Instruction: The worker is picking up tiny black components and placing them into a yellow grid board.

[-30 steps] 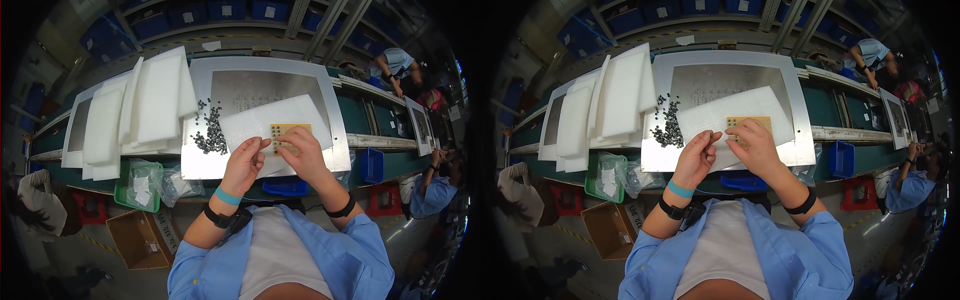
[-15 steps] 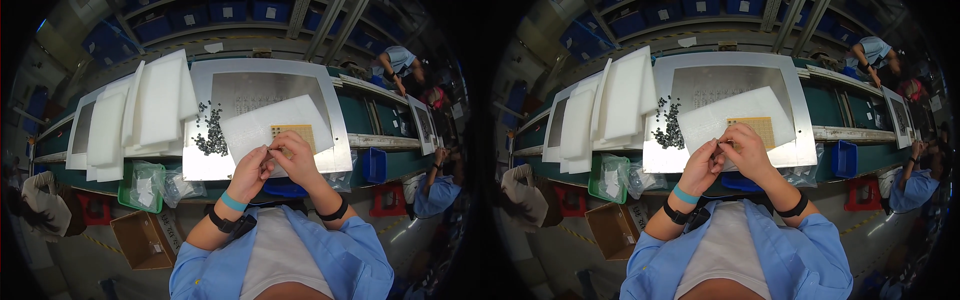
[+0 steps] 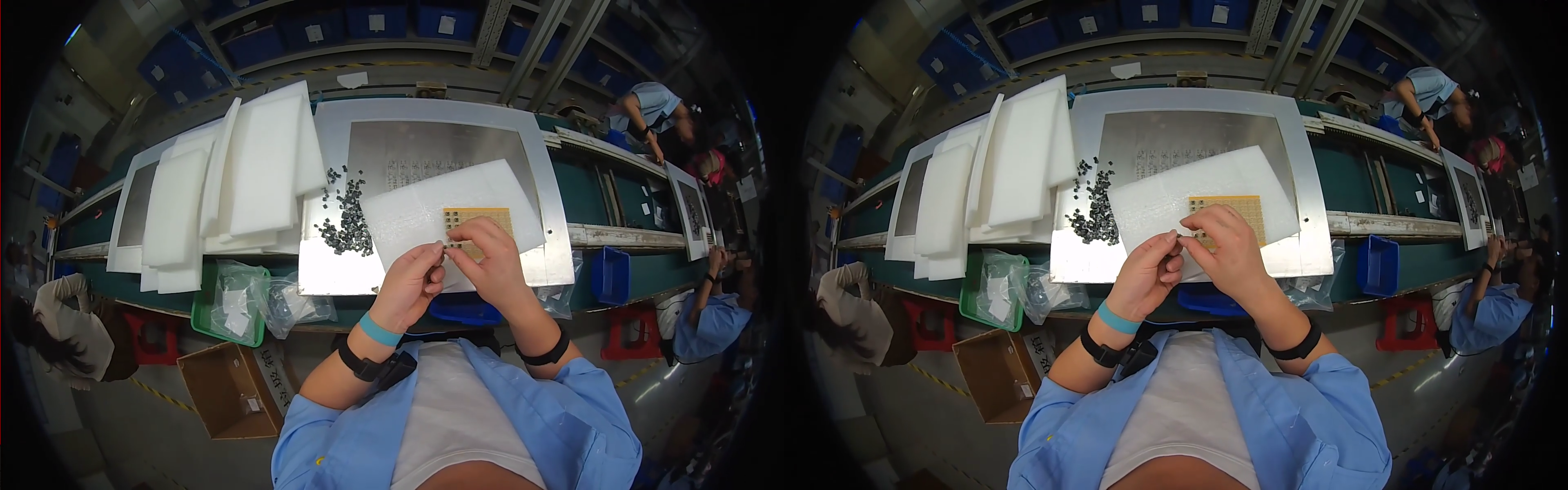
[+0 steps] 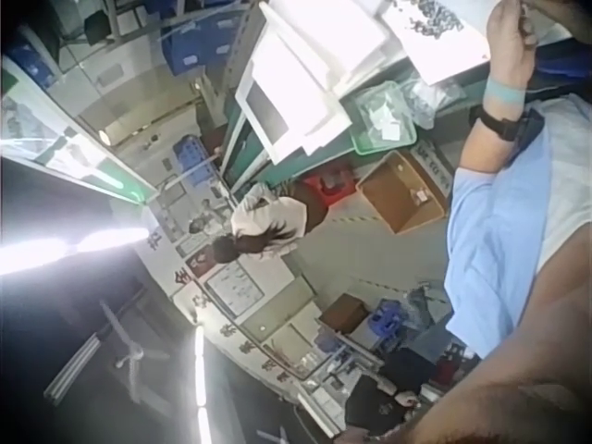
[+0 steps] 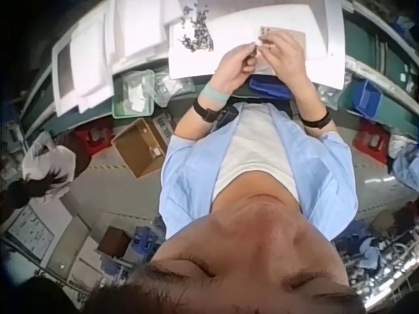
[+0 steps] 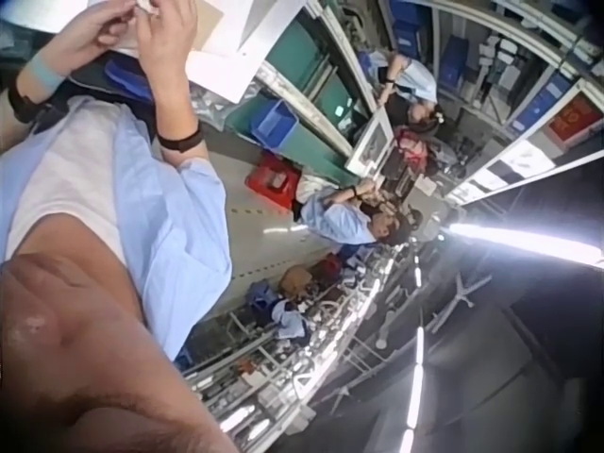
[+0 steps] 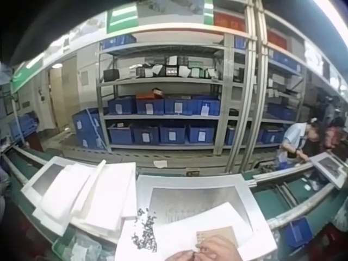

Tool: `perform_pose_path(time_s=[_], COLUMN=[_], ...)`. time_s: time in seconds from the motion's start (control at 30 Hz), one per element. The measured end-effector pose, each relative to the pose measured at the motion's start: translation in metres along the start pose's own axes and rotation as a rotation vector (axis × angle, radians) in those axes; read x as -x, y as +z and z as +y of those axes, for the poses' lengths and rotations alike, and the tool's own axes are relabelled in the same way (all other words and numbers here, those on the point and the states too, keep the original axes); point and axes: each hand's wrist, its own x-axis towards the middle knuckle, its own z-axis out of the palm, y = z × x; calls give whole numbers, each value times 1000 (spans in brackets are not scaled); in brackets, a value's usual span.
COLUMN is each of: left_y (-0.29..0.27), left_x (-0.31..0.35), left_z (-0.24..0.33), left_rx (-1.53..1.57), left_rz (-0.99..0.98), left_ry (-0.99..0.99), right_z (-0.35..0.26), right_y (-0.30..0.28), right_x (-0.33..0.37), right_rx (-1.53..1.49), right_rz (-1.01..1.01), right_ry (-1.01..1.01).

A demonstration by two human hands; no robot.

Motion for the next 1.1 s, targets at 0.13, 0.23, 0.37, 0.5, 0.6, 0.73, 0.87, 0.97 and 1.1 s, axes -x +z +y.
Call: perform_pose_path(time_s=[0.13,0.23,0.37,0.5,0.6,0.73,0.87,0.97,1.1], left_y=[2,-1,-5,-15,-19,-27,-44,-53,-60], left_x=[-4,-5,1,-1,-4,-8,-8,-7,-9], left_z=[3,4,5,5,4,15,27,27,22], left_rx=[-6,-87,-59,-143,-133,-20,91,125,132], left_rz=[3,3,60,-27,-41,-29,24,44,34], left_ry=[3,26,26,-12,-3,55,124,135,122], right_z=[7,11,12,17,19,27,38,34,37], right_y=[3,4,6,15,22,21,13,16,27], right_x=[-2,-2,1,7,8,0,5,21,34], right_rx=[14,85,63,-47,-115,-69,54,118,181], right_rz=[41,17,2,-54,-73,36,25,-95,-251], right_ry=[-121,-197,-131,-7,43,107,99,88,41])
